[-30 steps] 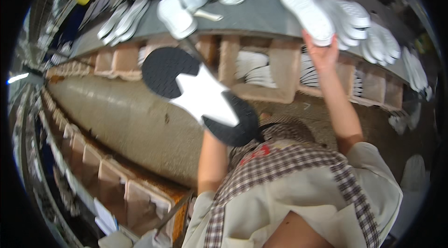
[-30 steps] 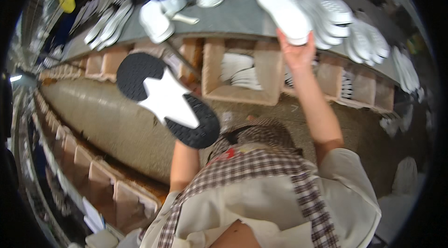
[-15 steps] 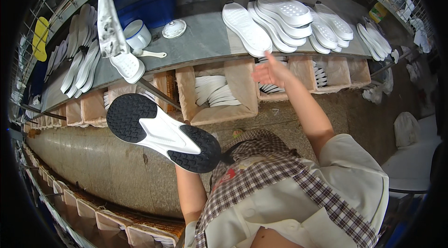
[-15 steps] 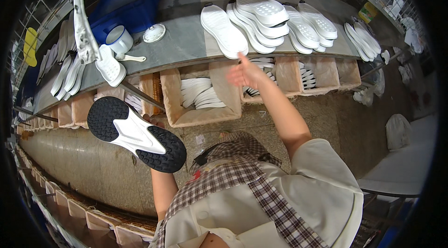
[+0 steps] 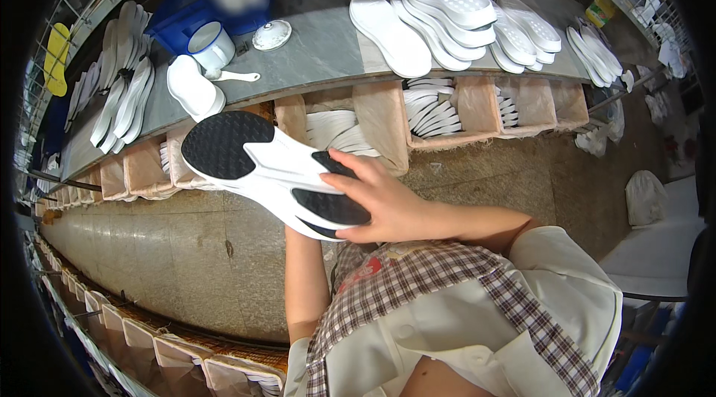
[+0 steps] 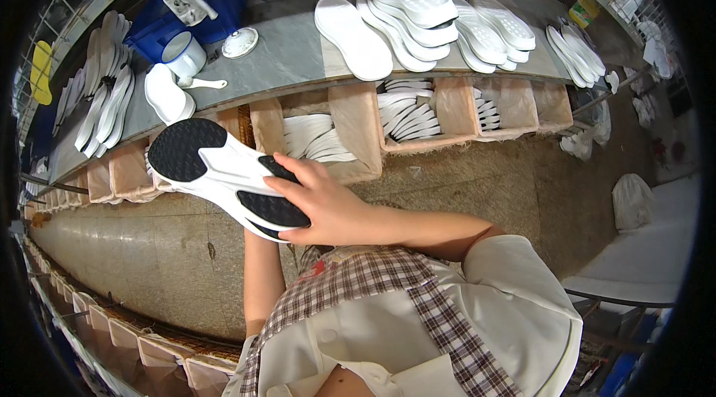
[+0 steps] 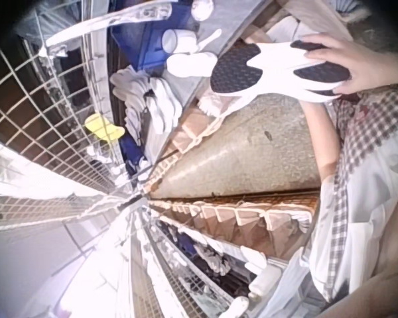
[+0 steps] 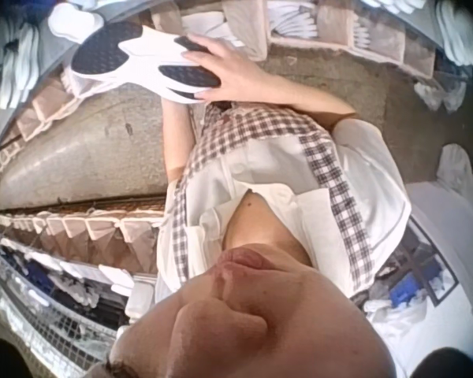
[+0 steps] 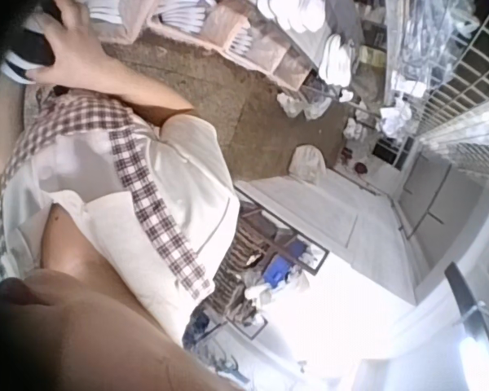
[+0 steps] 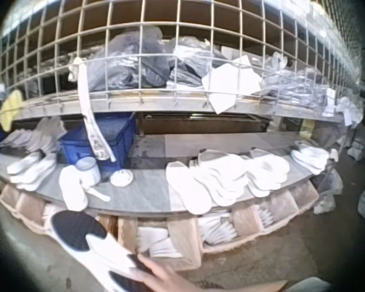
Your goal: The person repeatedly picks up white and black slippers from bins and a table, turns them over to view the soles, and places them back. The person handles the slippers one at a time, inspecting the top and bottom surfaces before returning them to the bins or table.
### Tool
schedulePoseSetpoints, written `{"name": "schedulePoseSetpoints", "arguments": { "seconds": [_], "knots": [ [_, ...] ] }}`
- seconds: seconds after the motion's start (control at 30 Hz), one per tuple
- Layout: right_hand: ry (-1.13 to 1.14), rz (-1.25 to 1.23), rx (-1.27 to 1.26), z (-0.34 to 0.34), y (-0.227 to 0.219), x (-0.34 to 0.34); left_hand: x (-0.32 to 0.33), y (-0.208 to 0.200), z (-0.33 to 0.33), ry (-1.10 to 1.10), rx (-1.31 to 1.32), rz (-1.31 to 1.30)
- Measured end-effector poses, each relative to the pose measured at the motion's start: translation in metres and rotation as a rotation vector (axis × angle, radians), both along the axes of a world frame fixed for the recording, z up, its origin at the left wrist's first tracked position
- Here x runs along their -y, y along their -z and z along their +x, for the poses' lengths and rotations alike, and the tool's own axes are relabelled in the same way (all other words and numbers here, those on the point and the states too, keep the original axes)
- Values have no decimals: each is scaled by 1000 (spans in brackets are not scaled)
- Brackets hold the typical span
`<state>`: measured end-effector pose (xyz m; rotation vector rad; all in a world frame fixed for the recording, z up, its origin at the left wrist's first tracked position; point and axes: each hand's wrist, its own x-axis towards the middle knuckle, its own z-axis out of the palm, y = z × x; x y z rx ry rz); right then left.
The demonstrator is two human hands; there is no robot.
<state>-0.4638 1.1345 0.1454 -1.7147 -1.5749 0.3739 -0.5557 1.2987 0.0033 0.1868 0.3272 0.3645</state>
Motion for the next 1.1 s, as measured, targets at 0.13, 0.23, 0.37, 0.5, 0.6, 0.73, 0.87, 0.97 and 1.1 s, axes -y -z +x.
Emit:
{"name": "schedulePoseSetpoints", "arguments": {
  "seconds": [0.13, 0.23, 0.37, 0.5, 0.6, 0.73, 0.87, 0.97, 1.1],
  "knots": [
    [137, 173, -890, 22, 3, 1, 4, -5, 17, -174, 218, 218],
    [173, 381, -1560, 64, 0, -5, -3, -12, 11, -289, 148, 265],
    [455, 368, -1478, 143, -3, -6, -1, -21, -9, -175, 413, 27],
    [620, 316, -1654, 221, 4, -18, 6, -38, -11, -312, 396, 54],
    [625, 255, -1735, 251, 15, -23, 7, -50, -12, -341, 476, 133],
    [504, 246, -1766, 262, 27, -17, 6, -59, -17, -360, 443, 171],
    [372, 187, -1735, 266, 31, 1, 6, -66, -22, -357, 530, 181],
    [336, -18, -1651, 267, 28, 18, 6, -74, -25, -347, 537, 193],
    [648, -272, -1073, 242, 19, 43, 4, -69, -29, -332, 571, 232]
  ]
}}
